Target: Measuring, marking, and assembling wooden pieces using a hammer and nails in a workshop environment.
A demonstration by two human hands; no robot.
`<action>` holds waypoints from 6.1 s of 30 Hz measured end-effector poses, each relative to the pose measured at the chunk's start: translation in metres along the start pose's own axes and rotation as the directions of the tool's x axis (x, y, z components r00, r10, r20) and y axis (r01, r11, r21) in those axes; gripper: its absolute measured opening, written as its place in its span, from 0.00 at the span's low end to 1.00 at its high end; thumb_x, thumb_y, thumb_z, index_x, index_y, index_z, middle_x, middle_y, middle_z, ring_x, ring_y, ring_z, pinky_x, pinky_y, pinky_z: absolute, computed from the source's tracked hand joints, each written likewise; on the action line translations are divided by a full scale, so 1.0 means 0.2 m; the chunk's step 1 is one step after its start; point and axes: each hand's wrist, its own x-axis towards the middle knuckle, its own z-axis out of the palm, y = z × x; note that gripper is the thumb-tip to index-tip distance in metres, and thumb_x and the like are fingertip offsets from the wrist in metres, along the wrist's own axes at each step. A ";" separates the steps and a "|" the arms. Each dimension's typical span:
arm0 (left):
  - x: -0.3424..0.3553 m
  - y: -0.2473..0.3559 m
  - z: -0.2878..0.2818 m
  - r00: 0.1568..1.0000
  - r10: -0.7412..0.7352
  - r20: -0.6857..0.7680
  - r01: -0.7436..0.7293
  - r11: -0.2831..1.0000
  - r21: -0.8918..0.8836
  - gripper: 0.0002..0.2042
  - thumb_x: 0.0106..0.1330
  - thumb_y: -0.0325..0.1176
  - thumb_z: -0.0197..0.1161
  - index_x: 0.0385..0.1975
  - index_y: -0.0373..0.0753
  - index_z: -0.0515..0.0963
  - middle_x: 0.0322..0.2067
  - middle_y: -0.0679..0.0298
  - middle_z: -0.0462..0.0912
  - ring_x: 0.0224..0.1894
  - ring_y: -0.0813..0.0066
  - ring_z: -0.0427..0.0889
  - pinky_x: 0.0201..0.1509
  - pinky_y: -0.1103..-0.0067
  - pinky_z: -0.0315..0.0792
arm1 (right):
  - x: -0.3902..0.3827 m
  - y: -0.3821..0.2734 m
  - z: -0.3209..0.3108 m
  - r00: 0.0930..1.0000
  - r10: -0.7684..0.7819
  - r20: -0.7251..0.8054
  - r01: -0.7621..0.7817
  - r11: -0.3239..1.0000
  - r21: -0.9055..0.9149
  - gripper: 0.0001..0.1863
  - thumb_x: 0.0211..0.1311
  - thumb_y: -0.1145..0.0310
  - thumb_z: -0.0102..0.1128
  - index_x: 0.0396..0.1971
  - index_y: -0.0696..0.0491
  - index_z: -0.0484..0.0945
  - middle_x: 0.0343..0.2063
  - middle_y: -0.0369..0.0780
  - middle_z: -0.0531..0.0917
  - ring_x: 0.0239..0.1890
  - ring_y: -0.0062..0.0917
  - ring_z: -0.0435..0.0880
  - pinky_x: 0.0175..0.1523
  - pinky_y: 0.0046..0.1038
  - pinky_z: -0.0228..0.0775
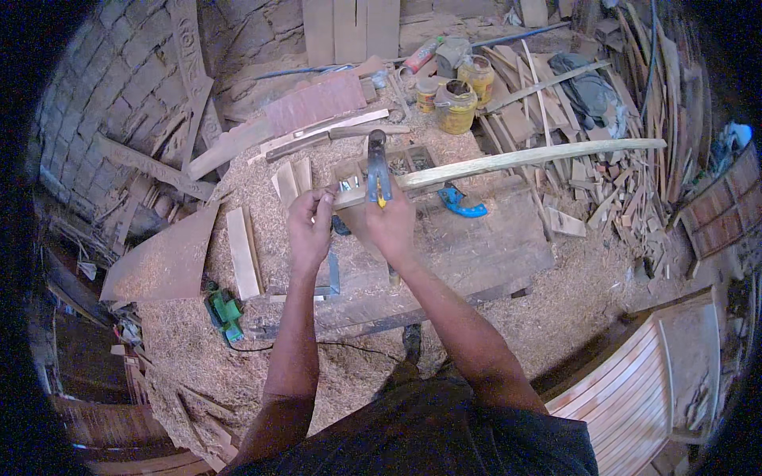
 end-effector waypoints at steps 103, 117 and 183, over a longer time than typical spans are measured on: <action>0.52 -0.16 -0.23 0.491 -0.221 0.842 0.317 0.946 0.064 0.16 0.61 0.27 0.75 0.49 0.36 0.87 0.43 0.67 0.88 0.47 0.74 0.83 0.58 0.75 0.74 | 0.12 0.02 -0.03 0.992 0.123 -0.038 -0.121 0.990 0.067 0.11 0.78 0.66 0.68 0.49 0.58 0.83 0.30 0.33 0.83 0.29 0.16 0.82 0.35 0.25 0.78; 0.47 -0.12 -0.25 0.589 -0.188 0.786 0.277 0.961 0.022 0.15 0.62 0.27 0.77 0.49 0.35 0.87 0.43 0.66 0.89 0.44 0.75 0.84 0.55 0.74 0.78 | 0.11 -0.05 -0.07 0.992 0.125 -0.014 -0.125 0.992 -0.007 0.21 0.73 0.56 0.72 0.52 0.59 0.83 0.28 0.43 0.90 0.35 0.38 0.93 0.45 0.43 0.81; 0.35 -0.14 -0.18 0.764 -0.242 0.597 0.208 0.970 0.126 0.24 0.63 0.38 0.81 0.58 0.37 0.88 0.53 0.50 0.92 0.57 0.57 0.90 0.65 0.66 0.78 | 0.18 -0.98 -0.31 0.792 -0.111 0.600 0.578 0.451 -0.680 0.29 0.79 0.64 0.60 0.77 0.38 0.74 0.37 0.56 0.89 0.40 0.56 0.89 0.46 0.54 0.80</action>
